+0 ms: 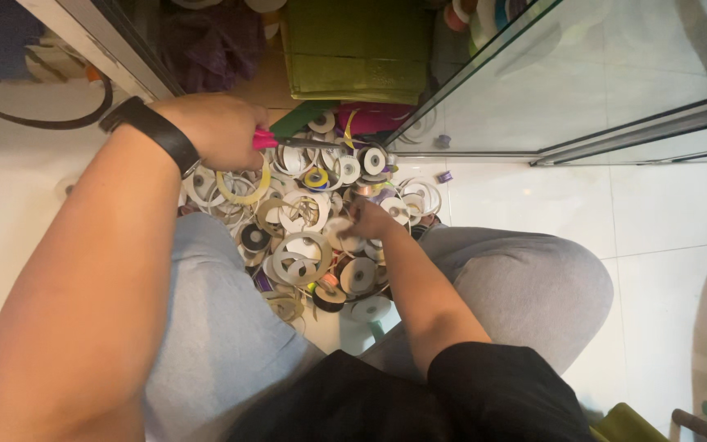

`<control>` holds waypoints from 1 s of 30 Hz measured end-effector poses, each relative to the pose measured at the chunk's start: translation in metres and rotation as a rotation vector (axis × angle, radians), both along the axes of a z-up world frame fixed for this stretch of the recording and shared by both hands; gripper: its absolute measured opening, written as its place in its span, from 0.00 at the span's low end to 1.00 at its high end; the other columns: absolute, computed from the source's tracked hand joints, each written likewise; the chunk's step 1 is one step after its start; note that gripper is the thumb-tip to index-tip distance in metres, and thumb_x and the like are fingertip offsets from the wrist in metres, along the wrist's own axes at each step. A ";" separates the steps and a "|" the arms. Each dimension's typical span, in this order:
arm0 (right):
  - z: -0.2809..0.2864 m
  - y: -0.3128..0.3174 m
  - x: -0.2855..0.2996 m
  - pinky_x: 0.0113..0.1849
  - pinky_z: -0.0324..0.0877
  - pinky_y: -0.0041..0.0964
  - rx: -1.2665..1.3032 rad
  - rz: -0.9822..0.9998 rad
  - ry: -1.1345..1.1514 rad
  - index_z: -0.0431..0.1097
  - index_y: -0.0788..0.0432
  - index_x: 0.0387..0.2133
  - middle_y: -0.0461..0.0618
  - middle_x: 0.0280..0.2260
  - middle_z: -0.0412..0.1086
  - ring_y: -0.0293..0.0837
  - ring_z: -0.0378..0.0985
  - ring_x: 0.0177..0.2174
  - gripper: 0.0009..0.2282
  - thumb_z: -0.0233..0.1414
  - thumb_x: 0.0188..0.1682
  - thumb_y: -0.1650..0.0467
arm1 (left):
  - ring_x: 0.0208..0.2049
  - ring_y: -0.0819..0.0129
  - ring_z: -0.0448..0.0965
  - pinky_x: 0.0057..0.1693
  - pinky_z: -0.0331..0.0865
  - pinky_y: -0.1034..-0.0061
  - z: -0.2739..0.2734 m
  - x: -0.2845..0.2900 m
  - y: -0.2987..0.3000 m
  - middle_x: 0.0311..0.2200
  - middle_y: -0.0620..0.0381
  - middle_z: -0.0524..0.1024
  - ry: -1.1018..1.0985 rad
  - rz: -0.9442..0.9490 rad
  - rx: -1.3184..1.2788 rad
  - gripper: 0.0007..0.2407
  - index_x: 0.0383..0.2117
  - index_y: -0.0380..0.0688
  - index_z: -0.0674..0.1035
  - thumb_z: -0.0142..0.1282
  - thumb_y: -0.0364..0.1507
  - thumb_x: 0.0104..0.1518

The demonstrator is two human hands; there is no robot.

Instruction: The person sits on the floor in front of a glass cabinet filled with spools of ribbon. They use pink scissors to cut pieces of ribbon from various spools, including white and purple ones, and place the cut pieces into a pile on their lap.

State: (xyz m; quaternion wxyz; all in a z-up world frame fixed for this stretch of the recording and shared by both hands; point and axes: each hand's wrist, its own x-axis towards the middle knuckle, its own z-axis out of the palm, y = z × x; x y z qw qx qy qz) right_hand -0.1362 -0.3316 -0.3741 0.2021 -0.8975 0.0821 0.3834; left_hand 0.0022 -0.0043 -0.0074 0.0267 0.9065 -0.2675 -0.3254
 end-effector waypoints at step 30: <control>0.025 0.022 0.035 0.62 0.73 0.60 0.111 -0.268 -0.520 0.71 0.36 0.51 0.44 0.55 0.71 0.59 0.78 0.58 0.14 0.60 0.53 0.65 | 0.56 0.38 0.86 0.60 0.79 0.50 0.012 0.001 0.004 0.49 0.36 0.87 0.060 0.045 -0.033 0.24 0.58 0.40 0.84 0.60 0.38 0.56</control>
